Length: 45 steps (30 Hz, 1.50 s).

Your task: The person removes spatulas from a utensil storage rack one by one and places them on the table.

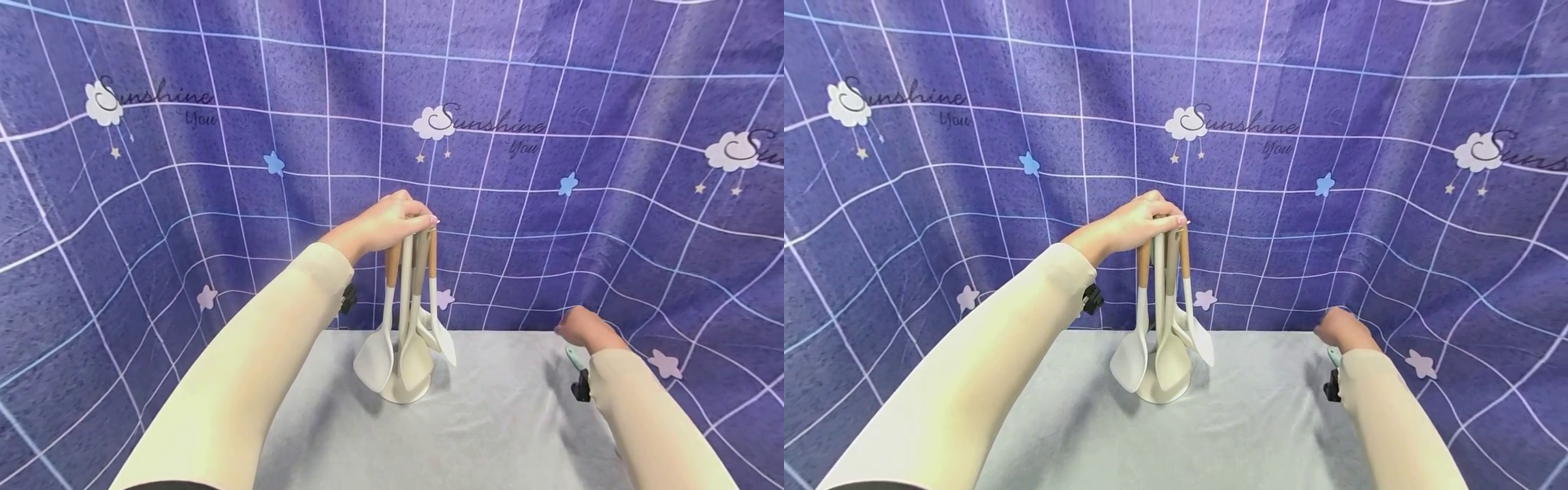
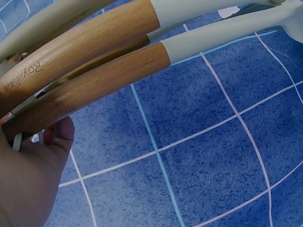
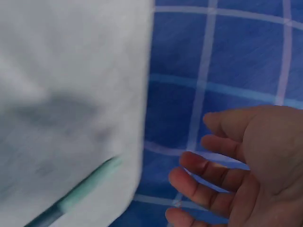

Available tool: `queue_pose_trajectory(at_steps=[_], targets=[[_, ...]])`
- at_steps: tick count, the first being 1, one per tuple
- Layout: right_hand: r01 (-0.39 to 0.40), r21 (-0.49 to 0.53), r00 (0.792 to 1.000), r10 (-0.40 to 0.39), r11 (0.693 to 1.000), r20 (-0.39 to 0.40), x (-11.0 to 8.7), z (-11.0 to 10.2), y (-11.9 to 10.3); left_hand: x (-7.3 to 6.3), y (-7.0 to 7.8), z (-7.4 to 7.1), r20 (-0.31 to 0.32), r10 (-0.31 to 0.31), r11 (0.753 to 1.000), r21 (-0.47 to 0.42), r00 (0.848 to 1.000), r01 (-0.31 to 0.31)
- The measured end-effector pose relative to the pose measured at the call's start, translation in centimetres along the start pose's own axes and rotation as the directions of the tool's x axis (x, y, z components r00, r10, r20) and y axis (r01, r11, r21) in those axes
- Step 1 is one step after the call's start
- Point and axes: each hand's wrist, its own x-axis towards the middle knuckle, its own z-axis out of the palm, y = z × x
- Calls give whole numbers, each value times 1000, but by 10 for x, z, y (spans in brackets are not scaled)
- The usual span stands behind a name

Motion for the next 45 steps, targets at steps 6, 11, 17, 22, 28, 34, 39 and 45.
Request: queue_pose_trajectory(at_steps=[6, 11, 17, 22, 28, 34, 39, 45], targets=[[56, 26, 994, -54, 998, -94, 4, -36, -65, -3, 0, 2, -38, -53, 995, -86, 998, 49], [169, 64, 973, -156, 984, -169, -1, -61, -124, -3, -1, 4, -97, -55, 991, -125, 994, 43], [272, 17, 936, -260, 962, -238, -9, -84, -183, -5, 1, 4, -139, -41, 997, -68, 989, 32], [334, -43, 897, -332, 942, -292, -10, -97, -219, -11, 3, -1, -153, -46, 999, -25, 987, 43], [387, 18, 871, -359, 922, -335, -12, -114, -247, -18, 6, -4, -155, -46, 998, 37, 987, 53], [498, 148, 829, -418, 854, -372, -13, -123, -262, -23, 6, -8, -167, -21, 998, 63, 986, 32], [587, 170, 781, -497, 792, -379, -17, -124, -271, -29, 3, -10, -181, -1, 999, 40, 984, 8], [629, 191, 761, -548, 753, -346, -19, -124, -276, -33, 3, -10, -194, -15, 1000, 11, 981, 17]])
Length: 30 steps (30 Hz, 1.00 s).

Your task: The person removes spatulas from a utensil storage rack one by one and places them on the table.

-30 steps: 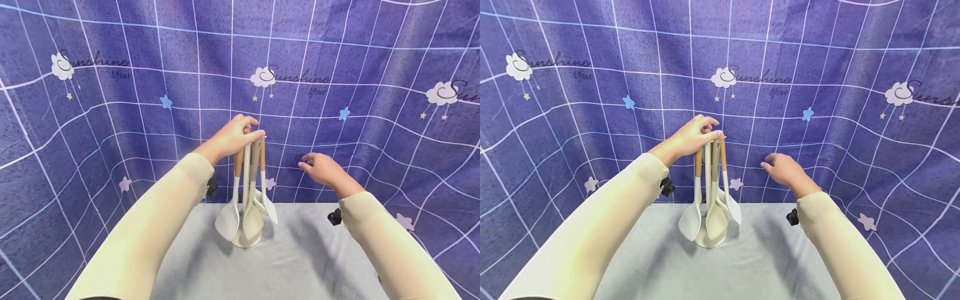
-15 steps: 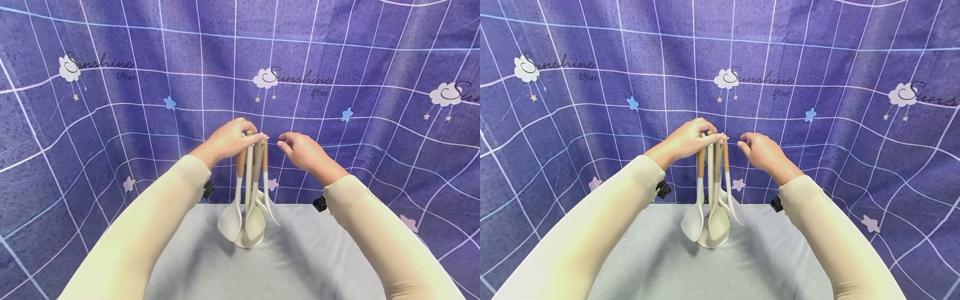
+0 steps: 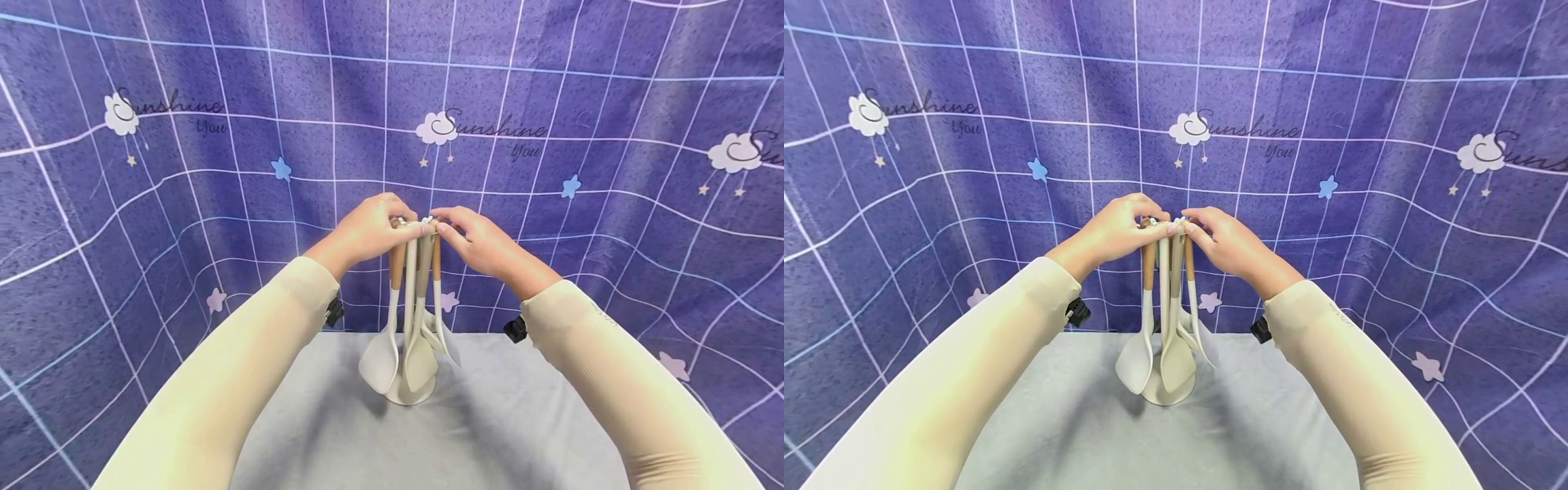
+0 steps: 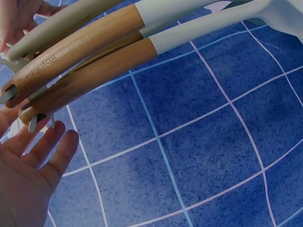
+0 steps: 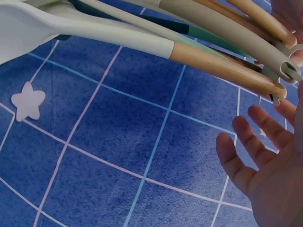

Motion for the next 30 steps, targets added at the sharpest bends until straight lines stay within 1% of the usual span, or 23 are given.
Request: queue_pose_trajectory(at_steps=[4, 8, 12, 15, 17, 21, 25, 27, 30], targets=[[27, -10, 1000, -26, 1000, 11, 0, 0, 0, -1, 0, -1, -15, 1, 1000, 7, 1000, -1], [83, -51, 996, -84, 995, -12, 2, 1, -1, -3, 1, -2, -39, 14, 999, 29, 999, -13], [129, -101, 991, -133, 986, -34, 3, 2, -1, -4, 2, -2, -56, 17, 997, 78, 998, -12], [146, -131, 987, -153, 981, -44, 3, 2, -1, -6, 3, -3, -65, 10, 992, 128, 998, -2], [153, -146, 986, -161, 977, -47, 3, 2, -2, -7, 4, -3, -75, -1, 990, 143, 997, 11], [155, -157, 986, -164, 975, -44, 2, 1, -5, -9, 3, -2, -96, -57, 992, 110, 994, 67], [144, -159, 988, -150, 977, -25, 2, 0, -8, -8, -1, 0, -97, -115, 990, 70, 989, 122], [131, -161, 991, -136, 978, -18, 3, 0, -9, -8, -3, 1, -92, -122, 990, 64, 988, 128], [123, -170, 991, -129, 978, -26, 5, 1, -9, -7, -4, 1, -84, -111, 991, 60, 990, 116]])
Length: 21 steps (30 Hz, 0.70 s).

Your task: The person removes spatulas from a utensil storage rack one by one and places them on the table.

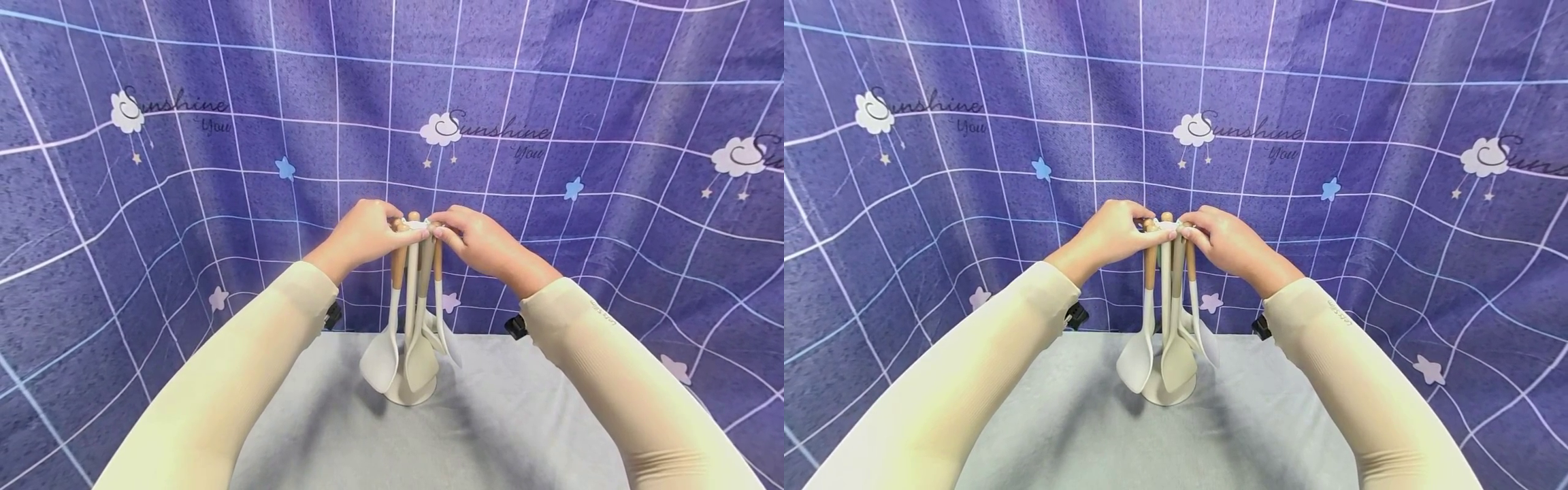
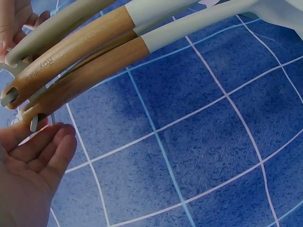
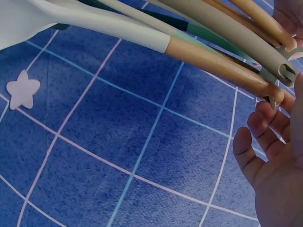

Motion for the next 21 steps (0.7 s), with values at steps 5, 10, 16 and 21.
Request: queue_pose_trajectory(at_steps=[5, 10, 16, 21], targets=[[29, -10, 998, -29, 1000, -52, 1, 3, -2, 0, -2, -2, 36, 12, 999, -34, 999, -11], [49, -22, 995, -50, 999, -91, 1, 3, -8, 1, -5, -3, 73, 9, 996, -84, 997, -2], [63, -38, 995, -65, 997, -69, 0, 1, -12, 1, -15, -1, 106, 7, 989, -145, 994, 9], [110, -46, 990, -113, 993, -81, -1, 1, -13, 1, -21, 0, 126, 24, 990, -141, 992, -6]])
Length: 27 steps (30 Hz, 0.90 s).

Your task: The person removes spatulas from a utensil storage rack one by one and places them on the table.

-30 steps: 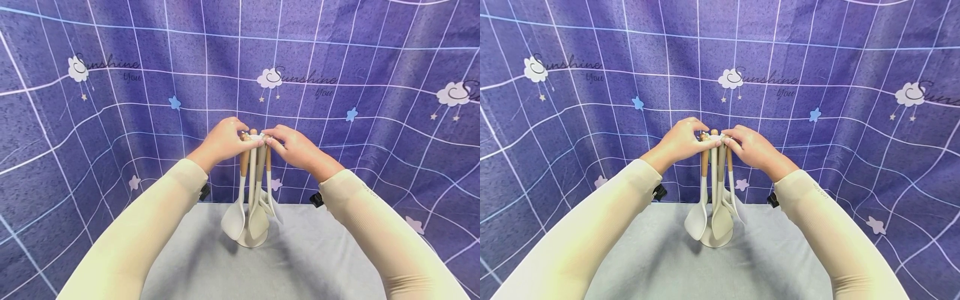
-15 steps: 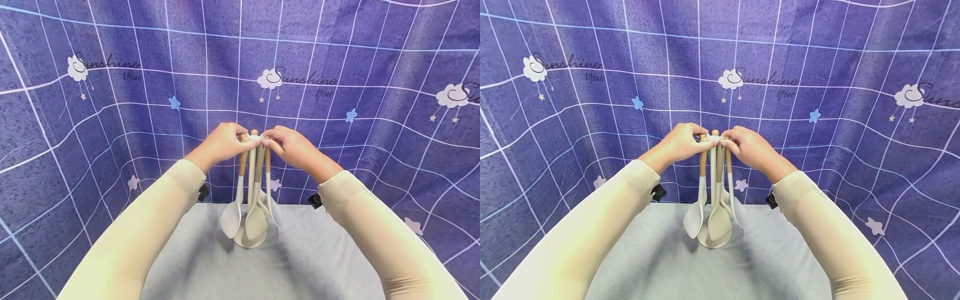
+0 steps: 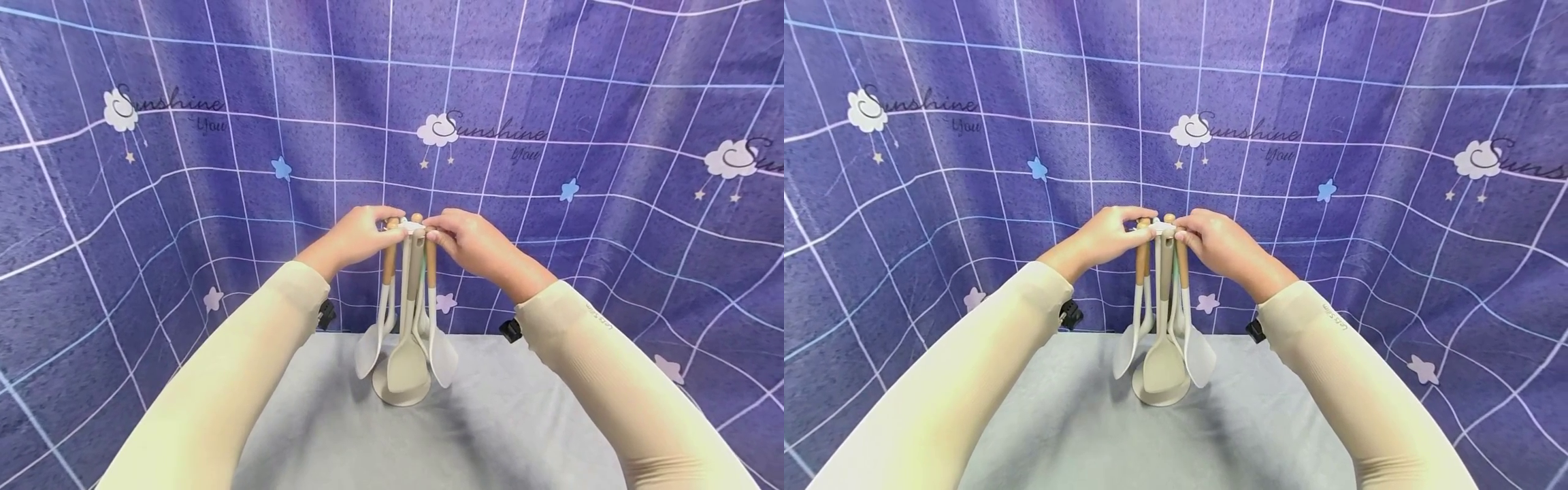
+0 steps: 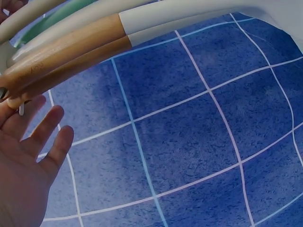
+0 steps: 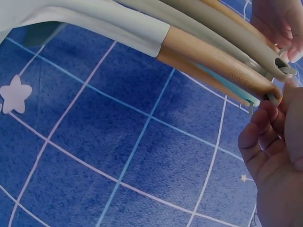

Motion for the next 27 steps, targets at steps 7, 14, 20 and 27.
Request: queue_pose_trajectory(at_steps=[7, 14, 20, 27], targets=[[30, -5, 998, -30, 1000, -60, 2, 3, -3, 1, -6, -2, 26, 10, 1000, -2, 1000, -10], [-11, -24, 999, 9, 1000, -49, 3, 5, -12, 0, -9, -2, 76, 7, 999, -37, 997, -4], [-2, -49, 998, -1, 999, -62, 3, 6, -15, 0, -10, -1, 83, 34, 998, -54, 996, -30], [-11, -46, 998, 8, 999, -55, 4, 8, -15, 2, -14, 3, 82, 56, 997, -65, 995, -51]])
